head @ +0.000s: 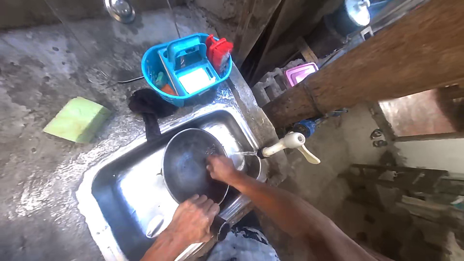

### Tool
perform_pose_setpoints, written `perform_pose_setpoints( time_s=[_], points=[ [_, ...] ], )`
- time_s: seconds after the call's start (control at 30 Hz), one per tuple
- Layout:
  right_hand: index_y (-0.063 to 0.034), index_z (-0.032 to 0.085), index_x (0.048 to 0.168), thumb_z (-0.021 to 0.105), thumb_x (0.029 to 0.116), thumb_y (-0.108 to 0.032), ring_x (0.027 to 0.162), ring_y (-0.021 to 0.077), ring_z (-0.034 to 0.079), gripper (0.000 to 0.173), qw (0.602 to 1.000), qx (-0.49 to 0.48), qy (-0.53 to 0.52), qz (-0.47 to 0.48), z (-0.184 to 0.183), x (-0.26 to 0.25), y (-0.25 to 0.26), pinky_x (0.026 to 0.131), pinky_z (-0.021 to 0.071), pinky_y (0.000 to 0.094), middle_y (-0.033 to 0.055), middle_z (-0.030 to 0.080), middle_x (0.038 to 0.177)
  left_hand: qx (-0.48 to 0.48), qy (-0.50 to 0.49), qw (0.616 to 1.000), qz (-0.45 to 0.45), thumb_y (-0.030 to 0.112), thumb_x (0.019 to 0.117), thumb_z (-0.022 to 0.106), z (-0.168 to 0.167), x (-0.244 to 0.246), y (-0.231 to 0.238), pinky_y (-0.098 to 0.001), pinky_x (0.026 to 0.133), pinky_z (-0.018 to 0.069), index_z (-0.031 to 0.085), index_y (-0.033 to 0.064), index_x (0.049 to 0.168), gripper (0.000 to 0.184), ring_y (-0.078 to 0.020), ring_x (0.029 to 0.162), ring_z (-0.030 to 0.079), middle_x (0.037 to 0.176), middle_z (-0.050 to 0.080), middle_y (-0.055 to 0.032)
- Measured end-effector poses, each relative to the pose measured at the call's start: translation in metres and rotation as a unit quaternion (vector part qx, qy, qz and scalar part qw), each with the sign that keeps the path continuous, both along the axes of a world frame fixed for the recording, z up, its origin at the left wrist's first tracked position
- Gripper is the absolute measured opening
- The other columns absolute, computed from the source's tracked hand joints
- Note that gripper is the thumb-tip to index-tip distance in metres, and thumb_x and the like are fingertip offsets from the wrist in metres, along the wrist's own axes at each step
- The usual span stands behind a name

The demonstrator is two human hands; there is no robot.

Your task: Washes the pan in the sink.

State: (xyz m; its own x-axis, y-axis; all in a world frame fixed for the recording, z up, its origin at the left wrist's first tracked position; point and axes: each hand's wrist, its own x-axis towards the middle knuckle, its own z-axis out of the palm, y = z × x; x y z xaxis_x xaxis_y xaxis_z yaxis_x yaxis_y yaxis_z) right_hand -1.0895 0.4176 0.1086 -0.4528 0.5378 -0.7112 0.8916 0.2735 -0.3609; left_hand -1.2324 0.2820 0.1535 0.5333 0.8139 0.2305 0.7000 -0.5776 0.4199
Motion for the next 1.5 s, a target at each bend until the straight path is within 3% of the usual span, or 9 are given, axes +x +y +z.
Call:
perform_pose_setpoints(
  time_s=[0.13, 0.27, 0.53, 0.67, 0.97, 1.1, 1.23, 1.33, 1.5],
  points=[
    [-0.0113, 0.066, 0.129, 0.056, 0.1035, -0.028, 0.112, 0.0395, 0.068, 0.032, 0.997, -0.022, 0.08, 0.004, 0.007, 0.007, -0.038, 0.091, 0.0532, 0.0631, 0.0187, 0.07, 0.119, -0.001, 0.016, 1.0, -0.009, 0.046, 0.053, 0.075, -0.002, -0.001, -0.001, -0.0363, 0.053, 0.0519, 0.063, 0.0145, 0.072, 0.038, -0.0203, 0.062, 0.066, 0.064, 0.062, -0.0007],
    [-0.0118, 0.062, 0.137, 0.053, 0.1037, -0.027, 0.119, 0.0377, 0.064, 0.038, 0.998, 0.011, 0.033, -0.045, -0.008, -0.009, 0.014, 0.097, 0.0521, 0.0591, 0.0196, 0.065, 0.129, 0.001, -0.019, 1.0, 0.001, 0.049, 0.0544, 0.071, -0.006, -0.005, -0.003, -0.0353, 0.052, 0.051, 0.065, 0.0144, 0.074, 0.04, -0.0197, 0.062, 0.066, 0.065, 0.063, -0.0005],
    [-0.0132, 0.065, 0.135, 0.055, 0.104, -0.026, 0.115, 0.0379, 0.066, 0.035, 0.983, -0.033, 0.177, 0.02, 0.006, -0.08, -0.02, 0.091, 0.0535, 0.0609, 0.0181, 0.066, 0.128, 0.005, -0.11, 0.994, -0.015, 0.052, 0.076, 0.061, -0.014, -0.017, 0.004, -0.0336, 0.057, 0.0521, 0.063, 0.0149, 0.073, 0.037, -0.0176, 0.062, 0.063, 0.065, 0.061, -0.0002],
    [-0.0192, 0.062, 0.14, 0.054, 0.1047, -0.028, 0.111, 0.0379, 0.067, 0.037, 0.992, 0.032, 0.111, 0.045, -0.008, -0.074, 0.017, 0.089, 0.055, 0.06, 0.0173, 0.063, 0.134, -0.021, -0.117, 0.993, -0.01, 0.046, 0.0875, 0.054, -0.033, -0.017, -0.011, -0.0339, 0.061, 0.0553, 0.066, 0.015, 0.076, 0.035, -0.0182, 0.068, 0.067, 0.071, 0.066, -0.001],
    [-0.0118, 0.062, 0.134, 0.056, 0.0985, -0.019, 0.102, 0.0423, 0.069, 0.037, 0.991, 0.126, -0.009, 0.05, -0.011, -0.02, 0.04, 0.08, 0.0548, 0.0605, 0.0224, 0.065, 0.125, -0.027, -0.077, 0.997, 0.005, 0.056, 0.0651, 0.067, -0.024, -0.014, -0.01, -0.0342, 0.058, 0.055, 0.065, 0.0165, 0.074, 0.041, -0.0177, 0.065, 0.066, 0.068, 0.063, 0.0007],
    [-0.0176, 0.063, 0.135, 0.055, 0.1017, -0.024, 0.107, 0.0383, 0.069, 0.035, 0.994, 0.085, 0.075, -0.005, -0.015, -0.076, 0.024, 0.085, 0.0557, 0.0594, 0.017, 0.064, 0.131, -0.064, -0.125, 0.99, -0.019, 0.052, 0.0815, 0.06, -0.025, -0.02, -0.006, -0.0336, 0.062, 0.0565, 0.067, 0.0165, 0.076, 0.036, -0.0168, 0.071, 0.068, 0.073, 0.067, 0.0002],
    [-0.0139, 0.063, 0.135, 0.055, 0.1025, -0.021, 0.104, 0.0427, 0.068, 0.035, 0.989, 0.086, 0.055, 0.109, 0.001, -0.045, 0.033, 0.083, 0.0543, 0.0622, 0.0215, 0.061, 0.135, -0.063, -0.083, 0.994, -0.02, 0.049, 0.08, 0.06, -0.034, -0.018, -0.016, -0.0359, 0.062, 0.0572, 0.068, 0.0163, 0.078, 0.034, -0.0196, 0.072, 0.068, 0.074, 0.067, -0.0004],
    [-0.0078, 0.063, 0.134, 0.051, 0.103, -0.014, 0.101, 0.0455, 0.068, 0.034, 0.982, 0.112, -0.018, 0.15, 0.005, 0.004, 0.053, 0.081, 0.0543, 0.0627, 0.0239, 0.058, 0.137, -0.033, -0.052, 0.998, 0.002, 0.055, 0.0653, 0.066, -0.029, -0.021, -0.011, -0.0381, 0.057, 0.0549, 0.067, 0.0157, 0.075, 0.04, -0.0209, 0.066, 0.067, 0.07, 0.065, -0.001],
    [-0.011, 0.069, 0.125, 0.062, 0.0985, -0.025, 0.112, 0.0425, 0.066, 0.031, 0.993, -0.058, -0.042, 0.098, 0.038, 0.03, -0.033, 0.087, 0.0518, 0.0677, 0.0191, 0.068, 0.125, -0.033, -0.004, 0.999, -0.004, 0.052, 0.0458, 0.078, -0.017, -0.006, -0.007, -0.0395, 0.058, 0.0566, 0.067, 0.0142, 0.075, 0.049, -0.0228, 0.068, 0.069, 0.07, 0.066, -0.0019]
  ],
)
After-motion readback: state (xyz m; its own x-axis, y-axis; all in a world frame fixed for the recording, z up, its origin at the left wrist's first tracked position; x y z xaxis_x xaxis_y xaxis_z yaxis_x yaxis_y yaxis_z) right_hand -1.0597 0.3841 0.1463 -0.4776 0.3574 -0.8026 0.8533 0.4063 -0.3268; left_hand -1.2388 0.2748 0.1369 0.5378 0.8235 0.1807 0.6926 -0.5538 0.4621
